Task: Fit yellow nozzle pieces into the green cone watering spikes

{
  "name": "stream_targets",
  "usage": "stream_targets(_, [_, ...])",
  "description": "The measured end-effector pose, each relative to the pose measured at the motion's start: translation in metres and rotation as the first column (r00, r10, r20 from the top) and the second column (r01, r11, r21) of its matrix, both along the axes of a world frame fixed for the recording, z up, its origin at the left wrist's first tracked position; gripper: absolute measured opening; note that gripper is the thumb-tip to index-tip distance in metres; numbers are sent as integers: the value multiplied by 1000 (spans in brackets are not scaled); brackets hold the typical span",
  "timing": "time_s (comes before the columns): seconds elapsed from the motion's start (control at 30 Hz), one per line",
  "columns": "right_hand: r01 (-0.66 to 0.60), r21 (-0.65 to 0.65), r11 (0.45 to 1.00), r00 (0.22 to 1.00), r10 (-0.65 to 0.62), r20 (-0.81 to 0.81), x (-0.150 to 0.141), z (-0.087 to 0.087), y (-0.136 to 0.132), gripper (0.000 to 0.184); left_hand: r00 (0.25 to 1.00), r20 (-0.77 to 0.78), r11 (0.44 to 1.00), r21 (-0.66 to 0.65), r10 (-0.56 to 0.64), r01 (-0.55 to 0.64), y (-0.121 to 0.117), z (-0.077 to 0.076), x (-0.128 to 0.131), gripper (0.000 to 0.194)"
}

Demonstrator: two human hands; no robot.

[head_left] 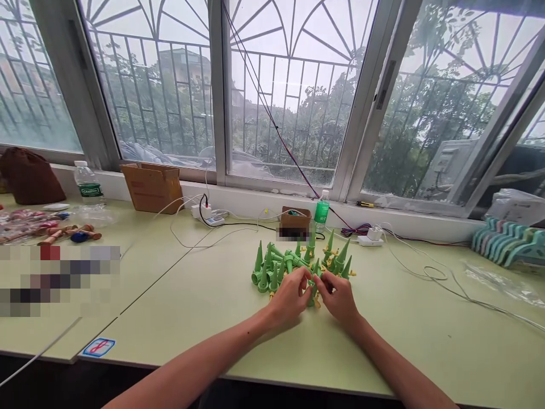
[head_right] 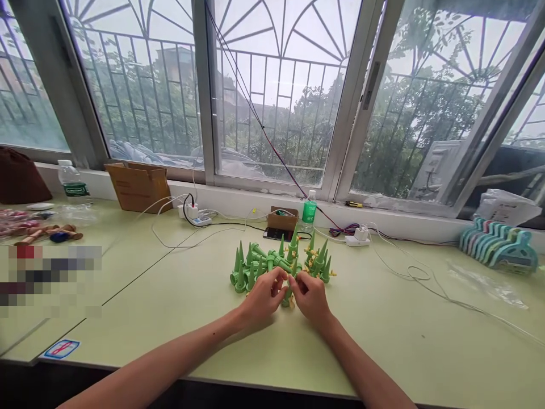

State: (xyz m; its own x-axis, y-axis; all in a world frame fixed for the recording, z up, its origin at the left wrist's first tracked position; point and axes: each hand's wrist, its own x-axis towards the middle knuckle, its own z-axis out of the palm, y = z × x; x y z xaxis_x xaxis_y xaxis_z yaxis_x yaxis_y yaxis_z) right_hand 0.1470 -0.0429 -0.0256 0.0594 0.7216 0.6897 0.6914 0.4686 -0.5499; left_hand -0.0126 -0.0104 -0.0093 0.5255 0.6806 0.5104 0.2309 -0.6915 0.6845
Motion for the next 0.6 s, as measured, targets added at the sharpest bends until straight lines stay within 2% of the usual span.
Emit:
stream_targets(0.2, [5,12,1000,1000,-4,-15,-4,3,-3,42,1000,0,1000,-10,15,-15,3,-3,0,4])
stream_targets(0.6, [22,45,999,1000,-22,-9,-6,5,-5,24,1000,6,1000,-15,17,-17,4,-7,3,2])
